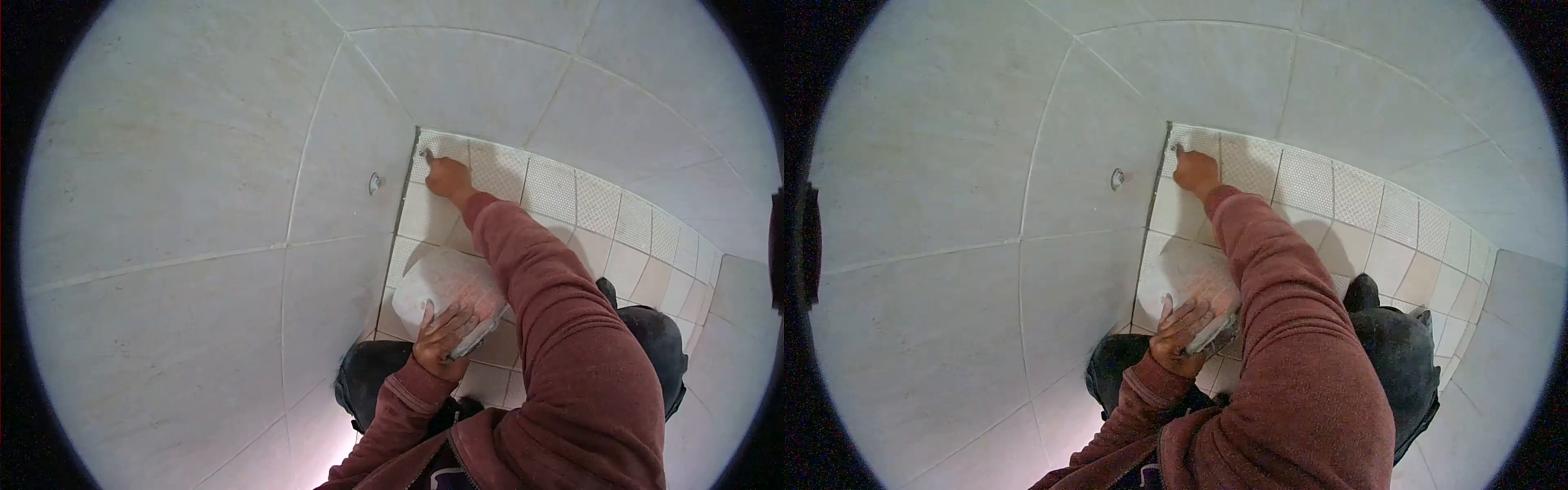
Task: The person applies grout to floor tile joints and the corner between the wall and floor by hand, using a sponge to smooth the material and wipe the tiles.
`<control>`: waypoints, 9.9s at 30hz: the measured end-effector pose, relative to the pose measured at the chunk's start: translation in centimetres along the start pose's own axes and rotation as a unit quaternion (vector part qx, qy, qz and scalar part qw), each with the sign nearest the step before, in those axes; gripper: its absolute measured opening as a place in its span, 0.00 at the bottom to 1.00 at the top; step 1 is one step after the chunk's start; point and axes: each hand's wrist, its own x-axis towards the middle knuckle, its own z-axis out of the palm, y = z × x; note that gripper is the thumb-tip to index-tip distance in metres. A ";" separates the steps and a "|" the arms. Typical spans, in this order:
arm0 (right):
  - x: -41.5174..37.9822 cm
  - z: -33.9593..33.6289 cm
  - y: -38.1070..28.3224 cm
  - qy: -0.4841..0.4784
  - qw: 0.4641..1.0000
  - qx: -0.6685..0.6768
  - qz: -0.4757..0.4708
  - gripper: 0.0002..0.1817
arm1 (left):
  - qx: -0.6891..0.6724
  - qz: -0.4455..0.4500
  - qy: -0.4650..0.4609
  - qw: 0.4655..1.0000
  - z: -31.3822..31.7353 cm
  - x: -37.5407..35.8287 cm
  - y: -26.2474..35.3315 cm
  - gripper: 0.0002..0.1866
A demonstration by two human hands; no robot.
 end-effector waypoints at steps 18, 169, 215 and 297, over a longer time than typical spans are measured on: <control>0.6 -0.5 -1.2 0.053 0.988 -0.095 -0.113 0.11 | 0.014 0.021 0.008 1.000 -0.1 0.4 0.3 0.23; 1.5 -5.5 -3.1 -0.179 0.964 -0.119 -0.154 0.37 | 0.225 -0.577 -0.180 0.764 5.9 8.6 -14.8 0.65; 1.7 -1.0 -4.1 0.036 0.953 -0.232 -0.190 0.20 | 0.215 -0.585 -0.199 0.756 6.1 8.7 -14.8 0.66; -21.7 -17.4 20.5 -0.386 0.915 -0.101 0.059 0.20 | 0.424 -0.536 -0.138 0.717 10.3 6.2 -18.2 0.62</control>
